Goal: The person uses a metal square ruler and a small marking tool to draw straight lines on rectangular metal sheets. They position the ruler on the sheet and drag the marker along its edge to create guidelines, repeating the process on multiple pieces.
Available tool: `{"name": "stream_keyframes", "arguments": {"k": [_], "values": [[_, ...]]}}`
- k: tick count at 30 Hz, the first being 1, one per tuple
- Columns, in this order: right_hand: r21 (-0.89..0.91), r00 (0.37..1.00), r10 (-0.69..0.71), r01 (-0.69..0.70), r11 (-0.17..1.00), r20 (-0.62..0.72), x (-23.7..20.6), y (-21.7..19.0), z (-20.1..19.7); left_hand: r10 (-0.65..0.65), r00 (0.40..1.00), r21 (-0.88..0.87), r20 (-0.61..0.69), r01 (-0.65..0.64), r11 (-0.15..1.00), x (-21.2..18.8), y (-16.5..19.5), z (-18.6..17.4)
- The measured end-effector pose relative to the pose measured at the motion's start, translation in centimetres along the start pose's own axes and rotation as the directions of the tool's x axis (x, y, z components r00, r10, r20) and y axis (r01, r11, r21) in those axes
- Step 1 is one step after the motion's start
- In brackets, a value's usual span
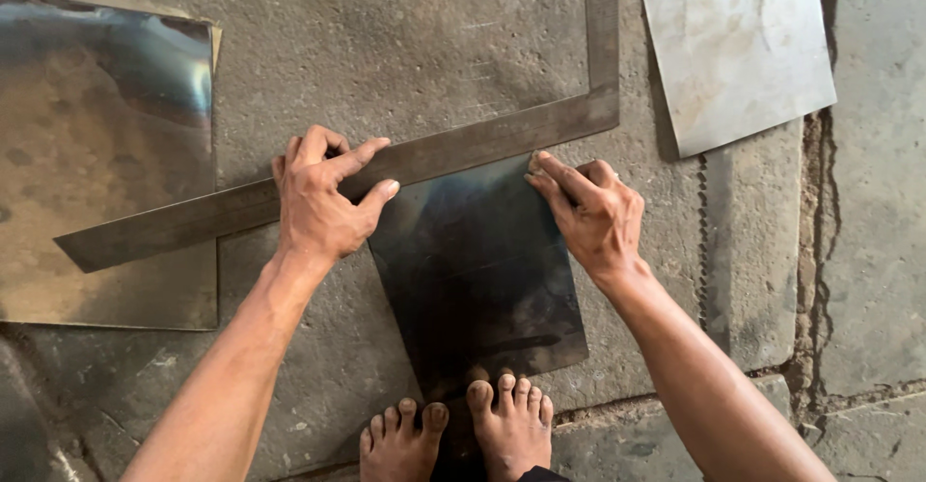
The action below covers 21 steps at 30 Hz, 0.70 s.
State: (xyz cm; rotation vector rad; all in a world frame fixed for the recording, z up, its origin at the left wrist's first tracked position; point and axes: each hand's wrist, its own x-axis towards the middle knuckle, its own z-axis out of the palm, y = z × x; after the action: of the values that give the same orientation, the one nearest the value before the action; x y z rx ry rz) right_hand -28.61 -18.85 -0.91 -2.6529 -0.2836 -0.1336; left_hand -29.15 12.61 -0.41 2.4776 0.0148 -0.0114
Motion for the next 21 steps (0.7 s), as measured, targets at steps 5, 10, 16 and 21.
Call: {"name": "stream_keyframes", "arguments": {"k": [5,10,16,21], "values": [[-0.177,0.97,0.057,-0.014,0.984,0.238,1.9,-0.7,-1.1,0.01,1.0,0.014,-0.004,-0.01,1.0,-0.1,-0.3,0.1],[-0.177,0.531,0.126,0.046,0.983,0.838,6.5,-2.0,-5.1,-0.025,1.0,-0.012,0.016,0.025,1.0,-0.1,0.4,-0.5],[0.056,0.857,0.039,-0.079,0.995,0.515,3.0,-4.2,-4.5,-0.015,1.0,-0.01,-0.028,0.015,1.0,0.2,0.4,-0.3],[-0.038,0.999,0.031,-0.03,0.999,0.021,-0.3,-4.2,0.7,-0.011,1.0,-0.015,-0.012,0.011,1.0,-0.3,-0.6,0.2]]}}
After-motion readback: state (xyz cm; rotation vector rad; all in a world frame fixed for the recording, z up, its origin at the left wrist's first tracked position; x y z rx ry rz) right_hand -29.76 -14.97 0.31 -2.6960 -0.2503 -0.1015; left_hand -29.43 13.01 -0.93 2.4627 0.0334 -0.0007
